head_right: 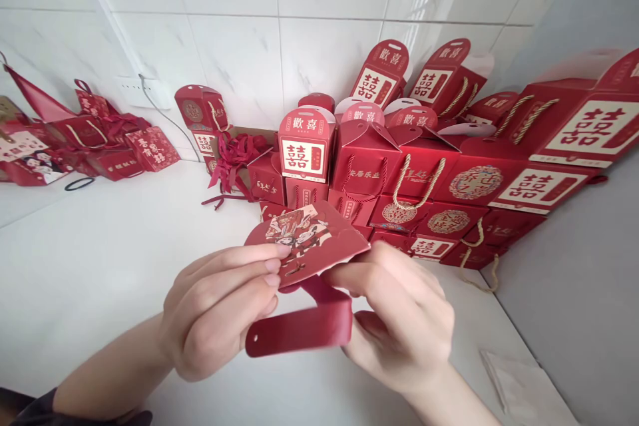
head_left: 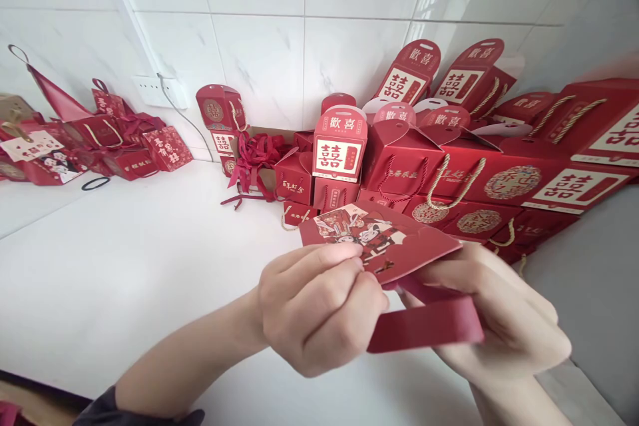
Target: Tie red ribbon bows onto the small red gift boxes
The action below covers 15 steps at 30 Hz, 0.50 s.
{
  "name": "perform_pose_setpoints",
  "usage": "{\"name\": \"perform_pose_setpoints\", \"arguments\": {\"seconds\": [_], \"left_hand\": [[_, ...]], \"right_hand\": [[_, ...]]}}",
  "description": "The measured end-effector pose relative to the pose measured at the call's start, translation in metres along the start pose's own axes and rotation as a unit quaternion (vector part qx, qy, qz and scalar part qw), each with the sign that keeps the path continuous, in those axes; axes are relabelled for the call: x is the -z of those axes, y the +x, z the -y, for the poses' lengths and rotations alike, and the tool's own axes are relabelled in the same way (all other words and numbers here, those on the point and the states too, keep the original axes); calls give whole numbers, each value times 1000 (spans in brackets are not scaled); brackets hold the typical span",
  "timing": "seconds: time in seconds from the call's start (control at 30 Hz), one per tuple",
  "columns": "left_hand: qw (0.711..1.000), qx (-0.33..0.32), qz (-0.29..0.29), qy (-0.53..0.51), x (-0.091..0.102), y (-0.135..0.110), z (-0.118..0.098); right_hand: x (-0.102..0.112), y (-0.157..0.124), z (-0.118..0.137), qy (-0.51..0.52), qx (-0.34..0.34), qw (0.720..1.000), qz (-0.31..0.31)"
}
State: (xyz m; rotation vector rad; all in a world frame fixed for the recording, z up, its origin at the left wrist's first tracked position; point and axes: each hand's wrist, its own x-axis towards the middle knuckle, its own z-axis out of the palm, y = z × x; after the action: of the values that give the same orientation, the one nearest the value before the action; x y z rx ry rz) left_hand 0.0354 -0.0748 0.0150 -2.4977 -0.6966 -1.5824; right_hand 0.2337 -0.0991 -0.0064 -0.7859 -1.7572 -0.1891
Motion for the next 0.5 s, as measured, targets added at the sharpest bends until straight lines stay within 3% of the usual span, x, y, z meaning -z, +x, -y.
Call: {"name": "perform_pose_setpoints", "arguments": {"seconds": [0.1, 0.17, 0.27, 0.33, 0.4, 0.5], "left_hand": [[995, -93, -8, 39, -1, -1, 3], [993, -117, -12, 33, -3, -1, 7], [994, -108, -11, -34, -7, 2, 18], [994, -62, 31, -79, -10, 5, 30], [984, 22, 119, -128, -10, 9, 42], [928, 149, 271, -206, -11, 15, 58]], "right_hand": [[0, 2, -1, -75, 33, 995, -53], [1, 6, 1, -70, 21, 994, -81], [2, 11, 2, 2, -35, 999, -19], [1, 13, -1, 34, -104, 991, 71], [-3, 13, -9, 63, -187, 971, 138], [-15, 12, -27, 118, -275, 934, 195]]}}
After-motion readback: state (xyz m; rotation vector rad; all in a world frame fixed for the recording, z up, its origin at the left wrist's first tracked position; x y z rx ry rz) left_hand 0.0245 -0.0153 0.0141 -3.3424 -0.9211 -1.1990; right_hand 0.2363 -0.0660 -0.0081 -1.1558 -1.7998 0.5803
